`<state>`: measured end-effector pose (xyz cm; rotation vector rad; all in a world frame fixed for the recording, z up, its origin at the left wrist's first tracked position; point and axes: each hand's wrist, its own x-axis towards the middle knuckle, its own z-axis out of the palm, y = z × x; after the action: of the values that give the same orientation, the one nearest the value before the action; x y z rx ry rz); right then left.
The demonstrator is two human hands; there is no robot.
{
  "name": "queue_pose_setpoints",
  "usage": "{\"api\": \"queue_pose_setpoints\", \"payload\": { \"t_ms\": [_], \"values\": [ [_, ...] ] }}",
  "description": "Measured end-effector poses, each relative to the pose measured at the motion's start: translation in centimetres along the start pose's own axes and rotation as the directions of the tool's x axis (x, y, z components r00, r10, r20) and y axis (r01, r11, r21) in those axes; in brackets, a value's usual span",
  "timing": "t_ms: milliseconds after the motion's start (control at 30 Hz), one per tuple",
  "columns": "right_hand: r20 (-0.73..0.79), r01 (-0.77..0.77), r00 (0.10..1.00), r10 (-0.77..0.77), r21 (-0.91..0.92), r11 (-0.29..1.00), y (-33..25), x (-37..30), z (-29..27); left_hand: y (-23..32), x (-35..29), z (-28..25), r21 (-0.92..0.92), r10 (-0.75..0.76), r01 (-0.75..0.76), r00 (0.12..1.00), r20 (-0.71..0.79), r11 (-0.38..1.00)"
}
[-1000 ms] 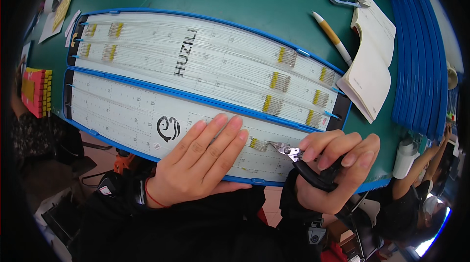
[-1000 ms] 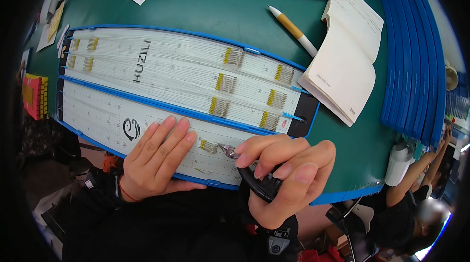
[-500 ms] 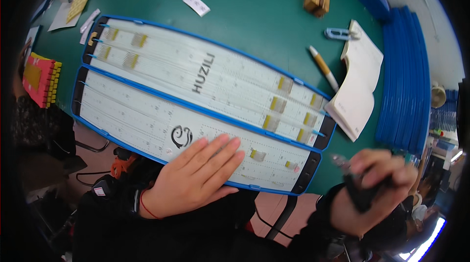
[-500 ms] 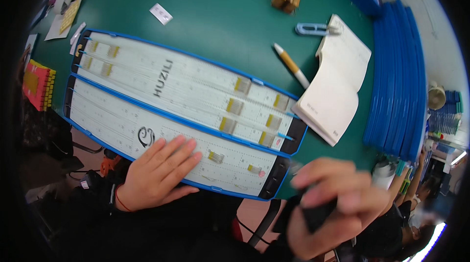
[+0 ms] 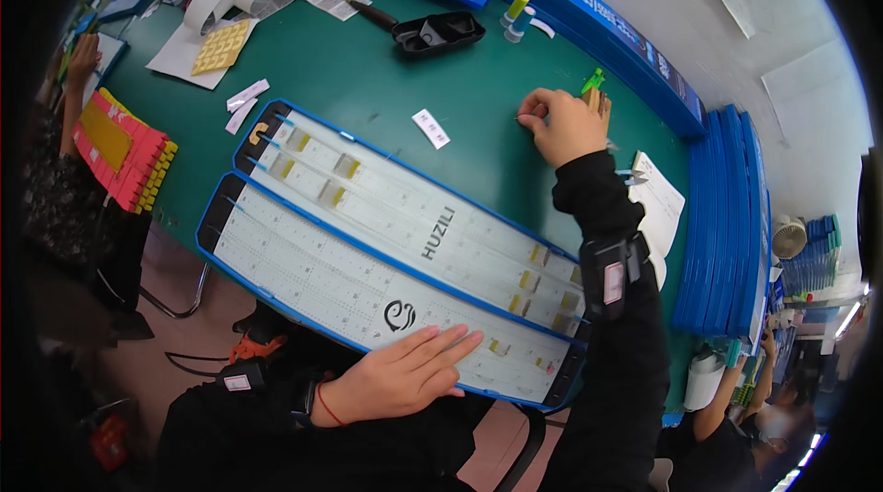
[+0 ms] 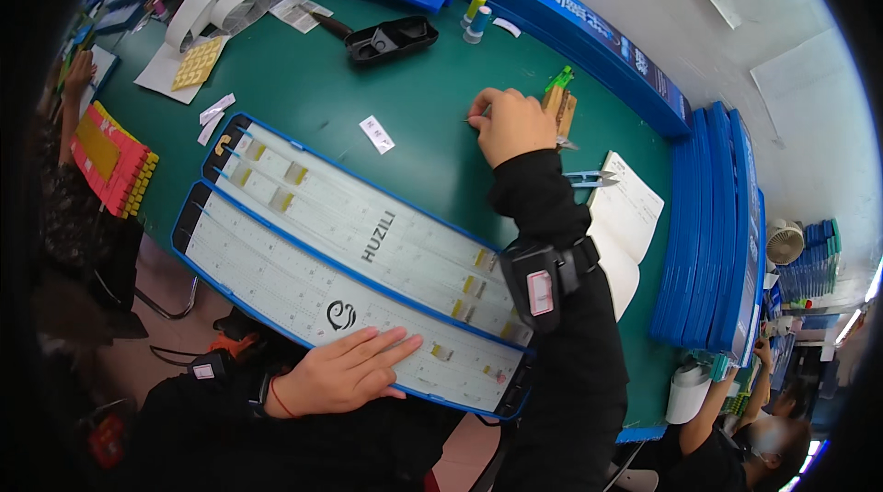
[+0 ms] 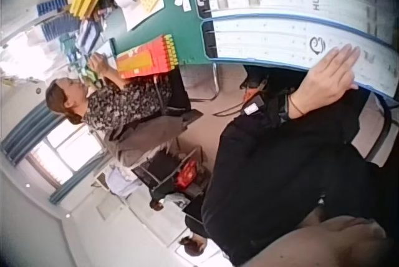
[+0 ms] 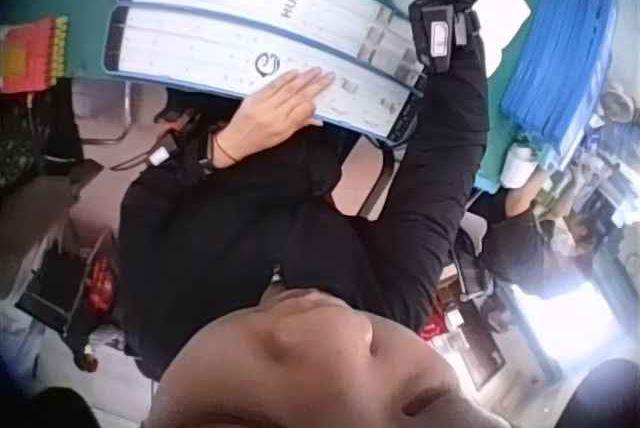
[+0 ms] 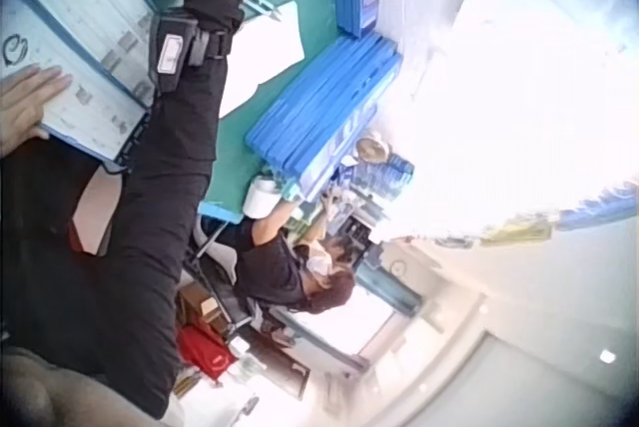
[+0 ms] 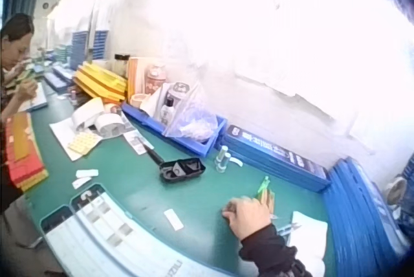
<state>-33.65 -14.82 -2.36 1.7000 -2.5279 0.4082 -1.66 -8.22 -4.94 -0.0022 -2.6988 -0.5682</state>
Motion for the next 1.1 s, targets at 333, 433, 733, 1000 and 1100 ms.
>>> {"api": "queue_pose_setpoints", "payload": {
  "t_ms": [333,433,733,1000,1100],
  "values": [
    [-0.145,0.052,0.989,0.005,0.388,0.920,0.0,-9.6,-8.2,-0.6,-0.5,-1.6,0.036,-0.147,0.143,0.981,0.125,0.989],
    [-0.064,-0.111,0.989,0.135,0.289,0.951,-2.2,-16.0,-11.0,0.3,-1.2,-1.9,0.060,-0.261,0.254,0.948,0.180,0.965],
    [0.130,-0.141,0.984,0.120,0.163,0.977,-5.5,-24.4,-6.9,3.1,3.0,-1.7,0.032,-0.217,0.215,0.964,0.156,0.976],
    [0.089,-0.079,0.994,0.064,0.179,0.981,-5.0,-25.5,-6.9,3.2,3.3,1.0,0.111,-0.114,0.086,0.951,0.287,0.990],
    [-0.156,-0.188,0.921,0.356,0.621,0.761,-5.1,-26.1,-8.3,3.0,3.0,1.3,0.145,-0.112,0.073,0.953,0.282,0.987]
  ]
}}
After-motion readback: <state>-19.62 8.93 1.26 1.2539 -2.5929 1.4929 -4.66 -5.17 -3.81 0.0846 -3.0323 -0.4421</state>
